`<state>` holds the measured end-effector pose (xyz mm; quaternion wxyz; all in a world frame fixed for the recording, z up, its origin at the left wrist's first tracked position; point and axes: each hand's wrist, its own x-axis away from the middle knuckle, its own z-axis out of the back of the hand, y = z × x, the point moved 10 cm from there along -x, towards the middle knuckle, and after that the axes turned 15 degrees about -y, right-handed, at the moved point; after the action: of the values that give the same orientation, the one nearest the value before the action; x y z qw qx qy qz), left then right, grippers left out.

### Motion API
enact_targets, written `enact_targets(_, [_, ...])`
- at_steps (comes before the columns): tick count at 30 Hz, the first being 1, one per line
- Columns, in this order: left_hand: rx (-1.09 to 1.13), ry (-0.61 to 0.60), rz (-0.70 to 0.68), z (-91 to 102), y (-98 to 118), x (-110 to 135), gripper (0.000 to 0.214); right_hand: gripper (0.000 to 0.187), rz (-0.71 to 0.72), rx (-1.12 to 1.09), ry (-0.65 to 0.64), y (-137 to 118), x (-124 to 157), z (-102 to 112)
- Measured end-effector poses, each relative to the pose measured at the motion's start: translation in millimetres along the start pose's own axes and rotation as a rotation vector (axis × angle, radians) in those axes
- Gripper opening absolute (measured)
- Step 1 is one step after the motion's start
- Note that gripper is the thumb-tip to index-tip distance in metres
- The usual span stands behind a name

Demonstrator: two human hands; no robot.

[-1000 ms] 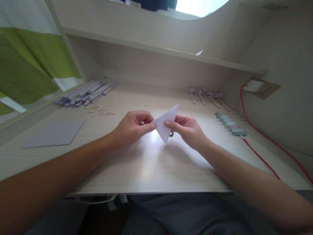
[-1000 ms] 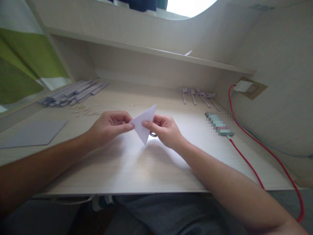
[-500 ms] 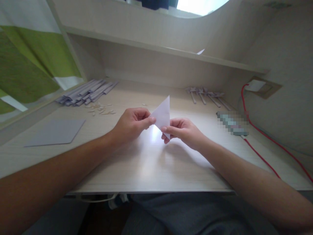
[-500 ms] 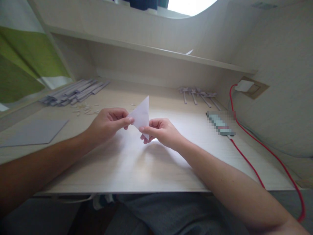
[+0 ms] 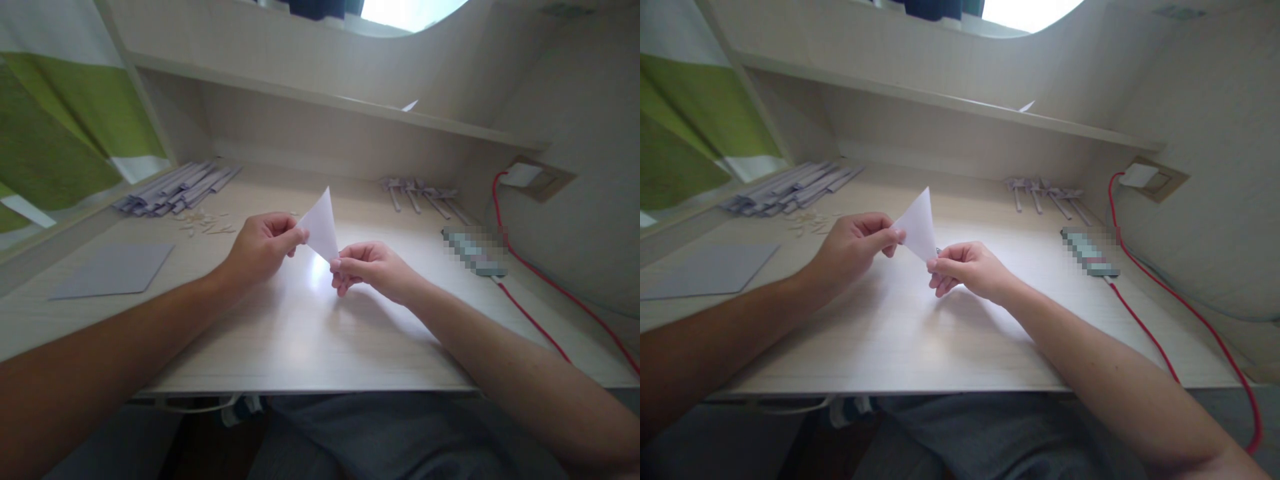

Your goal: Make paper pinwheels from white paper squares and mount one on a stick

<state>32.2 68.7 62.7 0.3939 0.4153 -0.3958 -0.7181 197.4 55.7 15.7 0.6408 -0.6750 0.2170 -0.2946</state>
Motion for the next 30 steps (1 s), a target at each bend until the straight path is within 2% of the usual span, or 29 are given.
enact_targets(5, [0.046, 0.042, -0.021, 6.2, 4, 1, 0.025, 0.036, 0.044, 0.001, 0.003, -4, 1, 1])
enact_targets(16, [0.125, -0.117, -0.037, -8.3, -2, -3, 0.022, 0.027, 0.078, 0.049, -0.002, -8, 2, 1])
enact_targets(23, [0.071, -0.197, -0.039, -19.7, 1, -1, 0.023, 0.034, 0.123, 0.121, 0.010, -9, 1, 2])
enact_targets(30, [0.057, -0.229, -0.009, -23.9, -3, -1, 0.022, 0.033, 0.149, 0.140, 0.001, -9, 2, 3])
